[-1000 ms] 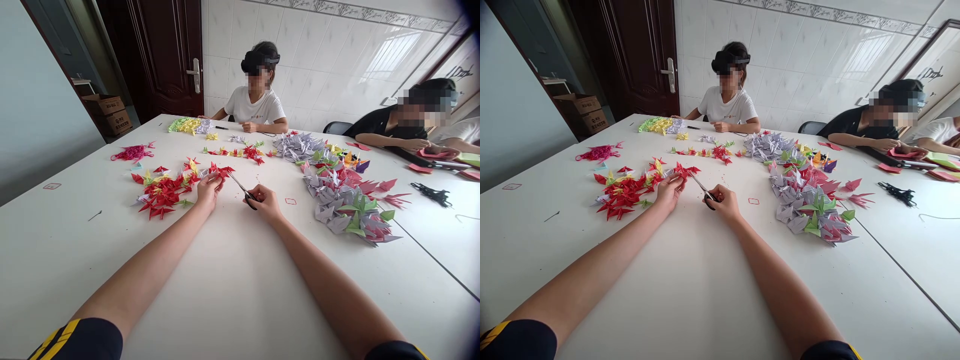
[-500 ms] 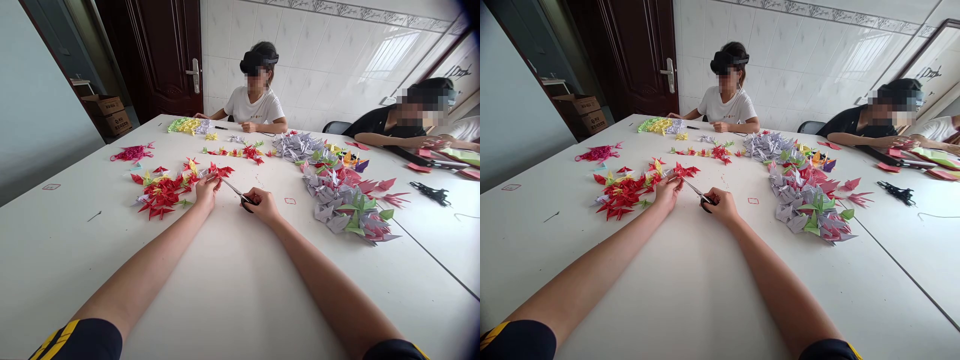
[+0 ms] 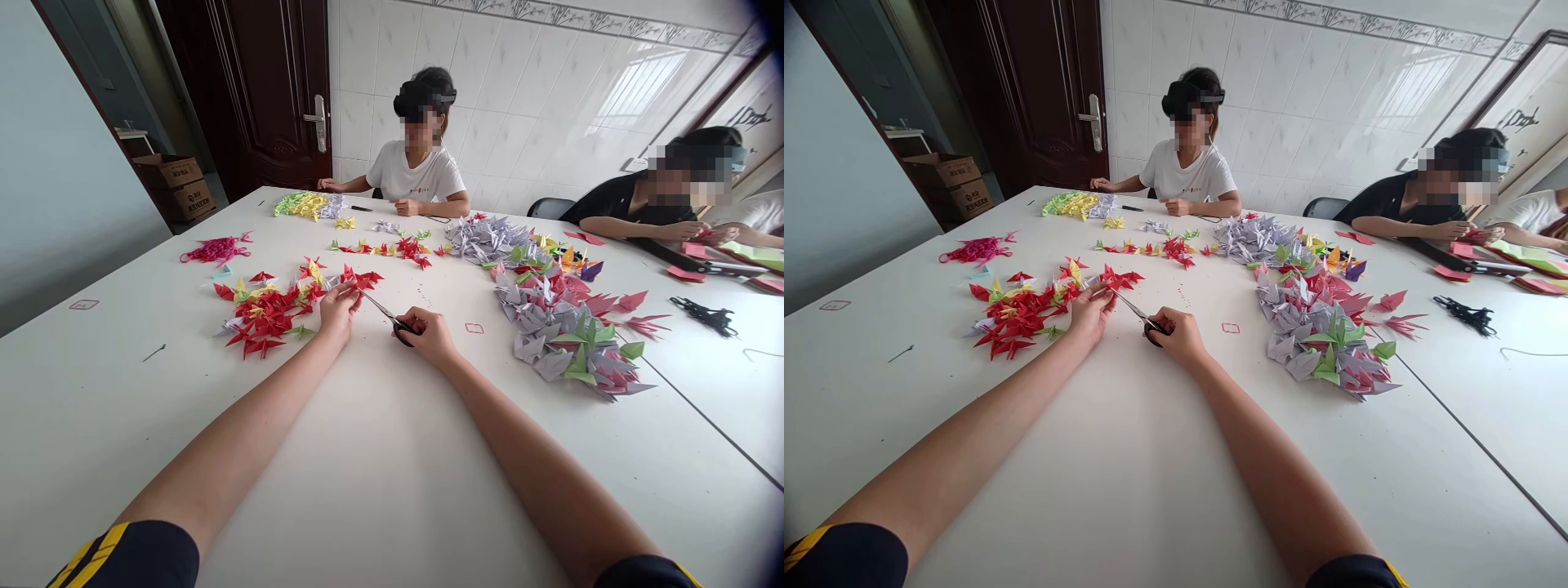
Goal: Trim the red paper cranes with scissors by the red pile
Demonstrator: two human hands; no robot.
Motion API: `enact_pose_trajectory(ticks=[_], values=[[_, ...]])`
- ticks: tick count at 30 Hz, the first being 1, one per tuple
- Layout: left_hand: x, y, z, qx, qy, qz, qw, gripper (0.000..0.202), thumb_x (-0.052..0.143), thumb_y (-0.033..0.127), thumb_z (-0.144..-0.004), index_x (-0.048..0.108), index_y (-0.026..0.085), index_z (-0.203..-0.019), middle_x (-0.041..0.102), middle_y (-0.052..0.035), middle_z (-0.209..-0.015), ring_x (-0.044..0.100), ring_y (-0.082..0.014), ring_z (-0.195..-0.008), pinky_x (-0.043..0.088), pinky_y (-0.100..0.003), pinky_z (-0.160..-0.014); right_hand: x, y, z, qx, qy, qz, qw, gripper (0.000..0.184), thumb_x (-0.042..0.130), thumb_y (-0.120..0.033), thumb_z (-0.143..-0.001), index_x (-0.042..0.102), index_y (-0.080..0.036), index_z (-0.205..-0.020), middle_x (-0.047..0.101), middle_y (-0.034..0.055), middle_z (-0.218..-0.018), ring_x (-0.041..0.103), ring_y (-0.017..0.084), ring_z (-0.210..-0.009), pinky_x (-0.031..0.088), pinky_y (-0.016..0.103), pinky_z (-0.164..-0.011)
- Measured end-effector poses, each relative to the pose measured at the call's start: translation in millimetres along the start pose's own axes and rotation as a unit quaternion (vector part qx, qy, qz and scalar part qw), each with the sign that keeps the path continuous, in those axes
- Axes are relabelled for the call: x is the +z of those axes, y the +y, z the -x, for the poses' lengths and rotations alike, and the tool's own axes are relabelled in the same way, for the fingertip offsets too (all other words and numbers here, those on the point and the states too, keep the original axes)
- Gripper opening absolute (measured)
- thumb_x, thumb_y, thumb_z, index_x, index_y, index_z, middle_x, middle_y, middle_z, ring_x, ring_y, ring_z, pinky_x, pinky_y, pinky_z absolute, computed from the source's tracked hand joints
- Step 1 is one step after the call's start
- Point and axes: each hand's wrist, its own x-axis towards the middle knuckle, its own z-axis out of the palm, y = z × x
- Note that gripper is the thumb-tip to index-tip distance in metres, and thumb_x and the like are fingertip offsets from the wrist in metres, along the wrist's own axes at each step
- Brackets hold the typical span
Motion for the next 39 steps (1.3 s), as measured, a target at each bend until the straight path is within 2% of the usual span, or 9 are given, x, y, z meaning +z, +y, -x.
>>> enact_pose_trajectory(ticks=[12, 25, 29, 33, 39], values=[[0.6, 0.3, 0.2, 0.003, 0.000, 0.006, 1.000, 0.027, 0.073, 0.003, -0.058, 0.069, 0.016, -0.082, 0.071, -0.0044, -0.081, 0.065, -0.0128, -0.077, 0.052, -0.028, -0.077, -0.3, 0.3, -0.4, 0.002, 0.007, 0.009, 1.000, 0.019, 0.066, -0.030, -0.066, 0.068, -0.020, -0.082, 0.061, -0.0005, -0.063, 0.039, 0.012, -0.057, 0.036, 0.026, -0.055], [1.2, 1.1, 2.1, 0.010, -0.001, 0.005, 1.000, 0.027, 0.073, 0.004, -0.059, 0.069, 0.015, -0.082, 0.069, -0.0052, -0.082, 0.064, -0.0133, -0.077, 0.048, -0.031, -0.079, 1.8, 2.1, -0.7, -0.004, 0.011, 0.014, 1.000, 0.017, 0.065, -0.028, -0.067, 0.068, -0.020, -0.082, 0.058, -0.0025, -0.059, 0.037, 0.011, -0.055, 0.034, 0.025, -0.054], [0.0, -0.5, 1.0, 0.021, -0.004, 0.002, 1.000, 0.026, 0.073, 0.006, -0.058, 0.067, 0.016, -0.081, 0.068, -0.0044, -0.081, 0.064, -0.0138, -0.080, 0.048, -0.031, -0.080, 3.1, 3.0, -0.8, -0.038, 0.033, 0.067, 0.996, 0.015, 0.063, -0.026, -0.067, 0.068, -0.020, -0.081, 0.057, -0.0020, -0.062, 0.041, 0.012, -0.057, 0.035, 0.026, -0.056], [-0.3, -2.3, 0.5, 0.033, 0.006, -0.001, 0.999, 0.025, 0.073, 0.006, -0.058, 0.066, 0.017, -0.080, 0.068, -0.0041, -0.084, 0.063, -0.0133, -0.081, 0.048, -0.032, -0.082, 4.4, 4.6, -0.3, -0.085, 0.050, 0.125, 0.987, 0.015, 0.060, -0.023, -0.069, 0.067, -0.021, -0.081, 0.063, 0.0011, -0.074, 0.050, 0.014, -0.064, 0.039, 0.026, -0.061], [2.5, -0.1, 3.5, 0.035, 0.014, 0.002, 0.999, 0.022, 0.073, 0.007, -0.060, 0.066, 0.016, -0.079, 0.068, -0.0041, -0.085, 0.064, -0.0123, -0.080, 0.049, -0.032, -0.085, 6.4, 8.2, 0.5, -0.109, 0.053, 0.170, 0.978, 0.015, 0.058, -0.022, -0.074, 0.067, -0.023, -0.086, 0.067, 0.0031, -0.085, 0.056, 0.016, -0.069, 0.041, 0.026, -0.065]])
